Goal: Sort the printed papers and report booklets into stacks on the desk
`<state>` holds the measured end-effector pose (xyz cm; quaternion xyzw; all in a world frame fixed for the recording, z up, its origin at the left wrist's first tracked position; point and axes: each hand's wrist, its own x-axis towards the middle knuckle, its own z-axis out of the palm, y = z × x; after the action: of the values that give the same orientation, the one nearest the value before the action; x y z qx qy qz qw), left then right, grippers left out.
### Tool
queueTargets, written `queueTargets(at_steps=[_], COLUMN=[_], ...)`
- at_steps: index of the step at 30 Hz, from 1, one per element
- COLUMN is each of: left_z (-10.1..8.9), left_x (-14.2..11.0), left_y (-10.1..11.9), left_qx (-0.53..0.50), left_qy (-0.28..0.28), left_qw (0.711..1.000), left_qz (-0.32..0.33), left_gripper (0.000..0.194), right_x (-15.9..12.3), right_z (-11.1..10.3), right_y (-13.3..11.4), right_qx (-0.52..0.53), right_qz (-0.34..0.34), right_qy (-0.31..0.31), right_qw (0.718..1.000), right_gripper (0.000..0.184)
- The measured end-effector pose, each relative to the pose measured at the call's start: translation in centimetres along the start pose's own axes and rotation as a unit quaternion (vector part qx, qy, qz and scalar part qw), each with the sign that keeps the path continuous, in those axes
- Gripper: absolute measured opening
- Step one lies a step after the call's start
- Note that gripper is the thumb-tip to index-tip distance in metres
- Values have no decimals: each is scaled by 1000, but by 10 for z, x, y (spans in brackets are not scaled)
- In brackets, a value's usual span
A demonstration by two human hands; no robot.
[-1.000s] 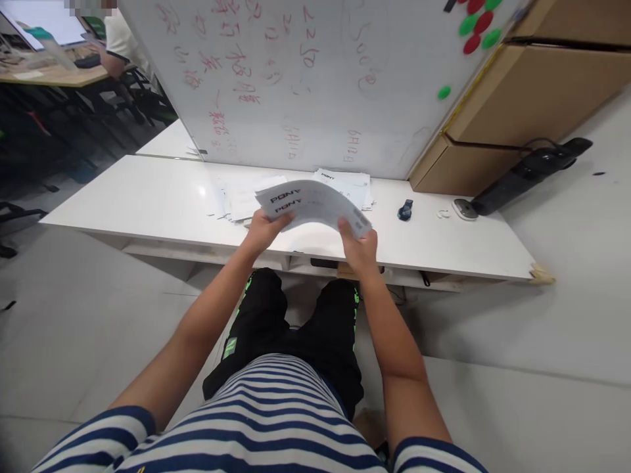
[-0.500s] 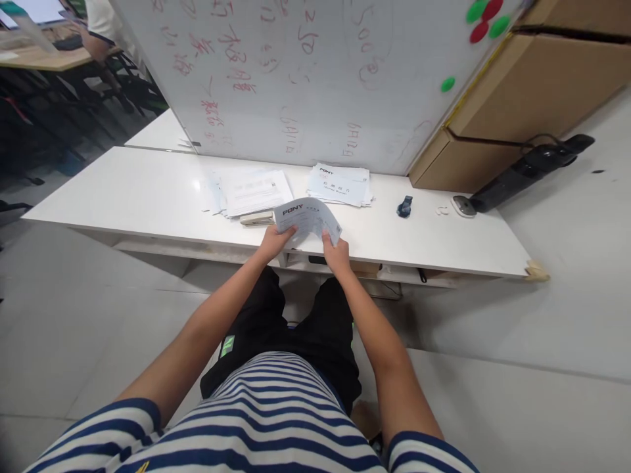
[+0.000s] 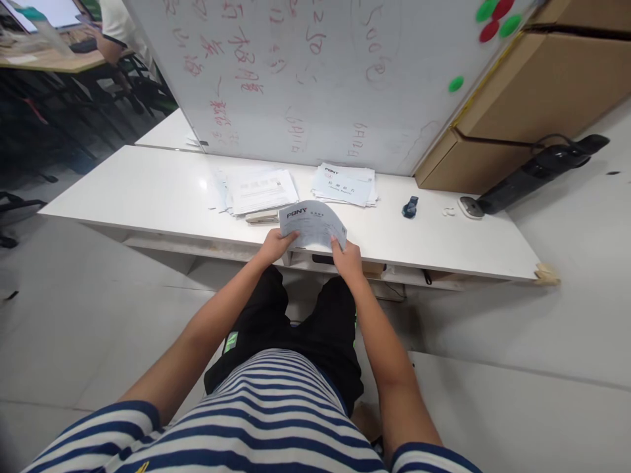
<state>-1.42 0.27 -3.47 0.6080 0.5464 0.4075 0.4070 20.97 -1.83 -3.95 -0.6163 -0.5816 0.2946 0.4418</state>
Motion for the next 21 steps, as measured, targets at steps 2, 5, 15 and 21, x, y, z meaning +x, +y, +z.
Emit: queueTargets(at_steps=[2, 5, 15, 21], left_z=[-8, -22, -69, -77], left_x=[-12, -24, 27, 24], left_y=[8, 18, -8, -9], left_qx=[-4, 44, 486, 428], left_qy=[-64, -76, 31, -94], left_qw=[998, 996, 869, 882], left_qz=[-23, -18, 90, 172], left_gripper=[33, 41, 42, 37], right_x=[-11, -36, -106, -105], right_z=[-14, -31, -15, -10], right_y=[2, 11, 23, 19], right_qx=[4, 83, 314, 337], right_qz=[25, 112, 269, 282], right_qy=[-14, -38, -26, -45], right_qw=[1000, 990, 910, 897], right_gripper=[51, 50, 53, 54])
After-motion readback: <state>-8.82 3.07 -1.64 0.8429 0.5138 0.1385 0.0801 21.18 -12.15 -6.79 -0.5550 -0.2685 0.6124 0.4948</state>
